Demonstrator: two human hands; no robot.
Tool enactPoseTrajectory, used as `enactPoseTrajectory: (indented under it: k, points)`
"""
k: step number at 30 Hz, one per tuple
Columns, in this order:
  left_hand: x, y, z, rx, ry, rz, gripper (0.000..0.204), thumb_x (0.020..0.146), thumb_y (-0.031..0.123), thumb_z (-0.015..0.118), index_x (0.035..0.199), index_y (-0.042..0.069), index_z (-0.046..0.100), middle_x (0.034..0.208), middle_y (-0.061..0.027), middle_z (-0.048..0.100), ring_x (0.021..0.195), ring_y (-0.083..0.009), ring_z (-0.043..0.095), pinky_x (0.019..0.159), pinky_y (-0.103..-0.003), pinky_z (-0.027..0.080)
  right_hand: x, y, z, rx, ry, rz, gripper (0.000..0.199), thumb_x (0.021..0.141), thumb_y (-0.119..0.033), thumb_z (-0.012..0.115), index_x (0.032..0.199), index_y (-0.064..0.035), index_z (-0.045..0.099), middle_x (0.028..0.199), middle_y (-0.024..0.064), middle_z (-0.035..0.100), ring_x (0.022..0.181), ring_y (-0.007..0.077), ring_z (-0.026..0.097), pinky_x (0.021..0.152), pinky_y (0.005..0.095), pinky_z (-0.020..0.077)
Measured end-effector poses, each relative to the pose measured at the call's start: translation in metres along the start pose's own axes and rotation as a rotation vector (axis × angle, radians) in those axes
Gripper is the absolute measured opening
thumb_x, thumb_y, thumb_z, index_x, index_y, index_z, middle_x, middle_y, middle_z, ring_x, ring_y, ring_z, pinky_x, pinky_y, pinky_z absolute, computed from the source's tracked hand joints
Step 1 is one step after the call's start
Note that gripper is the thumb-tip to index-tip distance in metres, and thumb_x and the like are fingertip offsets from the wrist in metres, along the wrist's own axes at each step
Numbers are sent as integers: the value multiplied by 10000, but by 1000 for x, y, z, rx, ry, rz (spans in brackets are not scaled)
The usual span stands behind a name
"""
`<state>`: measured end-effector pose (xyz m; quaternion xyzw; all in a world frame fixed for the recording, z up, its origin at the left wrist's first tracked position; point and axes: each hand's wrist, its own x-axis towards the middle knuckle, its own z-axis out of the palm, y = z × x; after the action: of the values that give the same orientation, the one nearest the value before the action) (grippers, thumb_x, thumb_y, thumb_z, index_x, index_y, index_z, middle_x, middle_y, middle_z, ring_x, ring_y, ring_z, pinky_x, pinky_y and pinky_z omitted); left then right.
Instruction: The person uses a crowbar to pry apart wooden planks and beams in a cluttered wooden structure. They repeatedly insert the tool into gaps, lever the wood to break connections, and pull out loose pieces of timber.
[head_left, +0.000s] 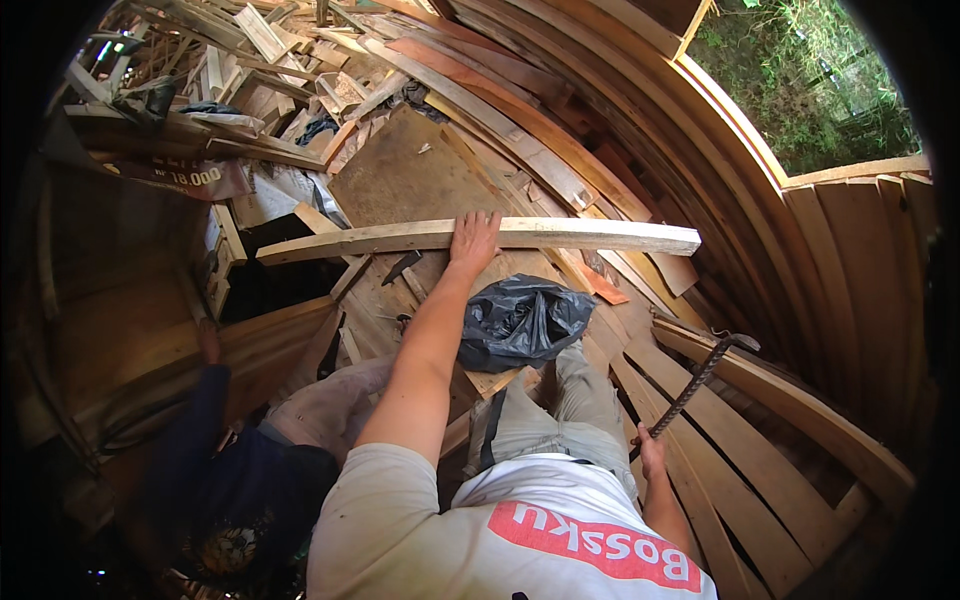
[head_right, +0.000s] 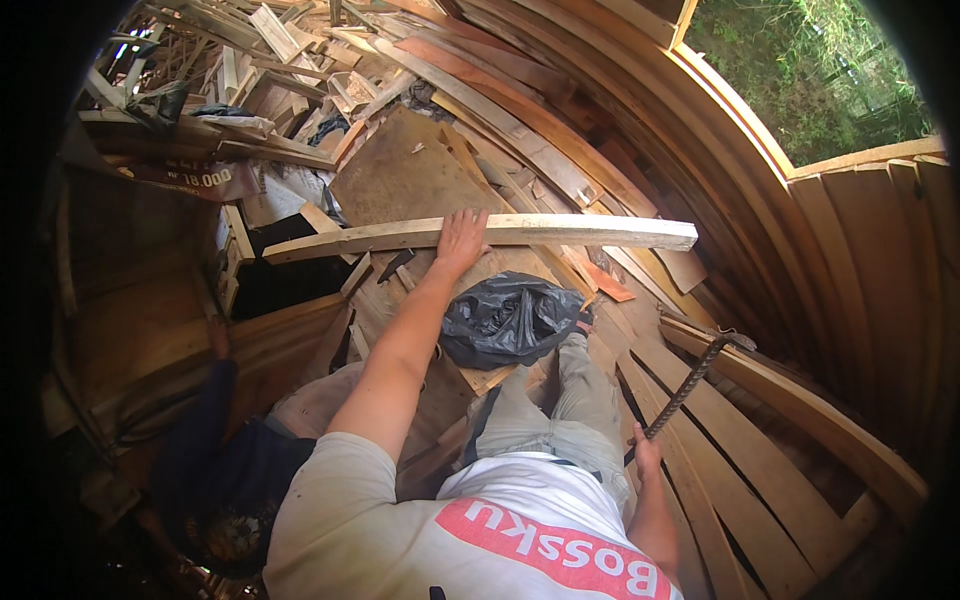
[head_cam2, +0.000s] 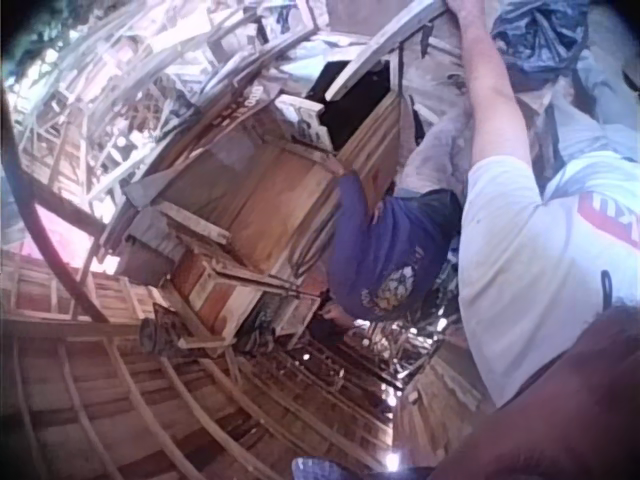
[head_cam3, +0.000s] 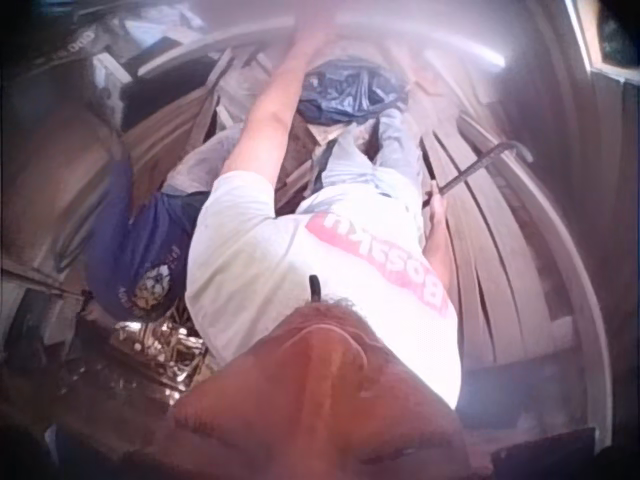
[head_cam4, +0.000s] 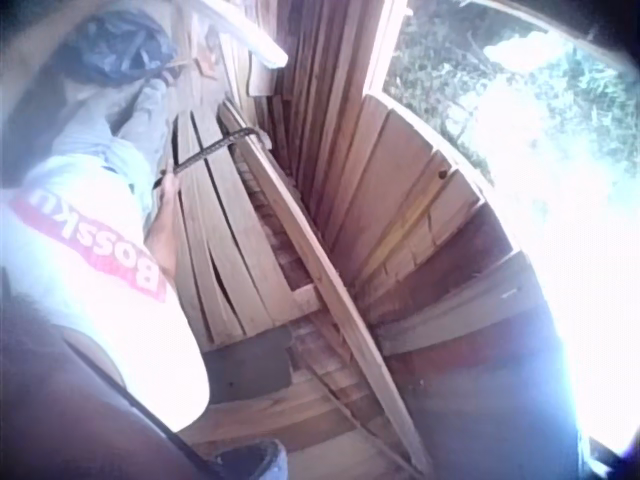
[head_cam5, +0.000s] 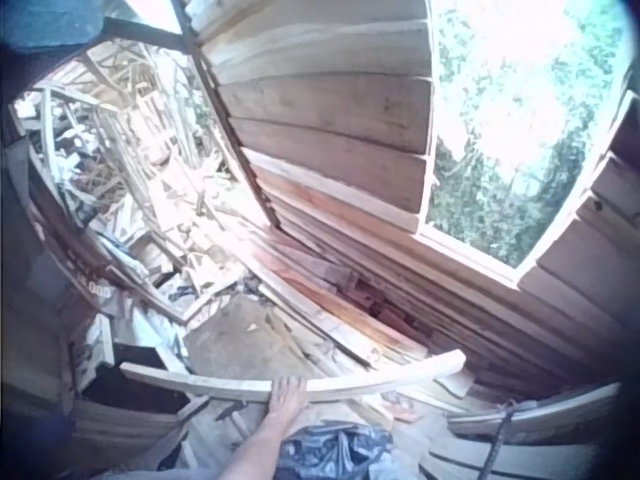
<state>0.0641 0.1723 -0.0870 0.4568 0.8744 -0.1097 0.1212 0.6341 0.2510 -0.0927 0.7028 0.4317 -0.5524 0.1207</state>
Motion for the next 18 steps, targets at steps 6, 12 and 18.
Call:
enactPoseTrajectory:
  k: [6,12,18]
  points:
    - [-11,-50,-73,-191,-30,31,773,711,321,811,1341,63,445,1285,-187,545,1247,-356,491,1048,-460,402,-5,-25,3,-87,12,19,431,888,-405,677,801,16,653,740,130,665,713,227,627,699,366,476]
    - [-42,-127,-233,-621,316,-198,690,696,295,746,1274,28,480,1119,-255,639,1078,-389,624,912,-430,492,23,-29,26,-68,-41,-63,443,879,-412,678,763,14,655,724,132,664,704,233,622,688,386,474]
    - [-111,-196,-378,-757,572,-160,608,730,254,781,1201,-32,524,1043,-137,662,916,-227,650,829,-342,519,15,-63,44,-56,-102,-110,333,888,-330,676,825,-4,645,675,75,609,637,180,586,633,343,453]
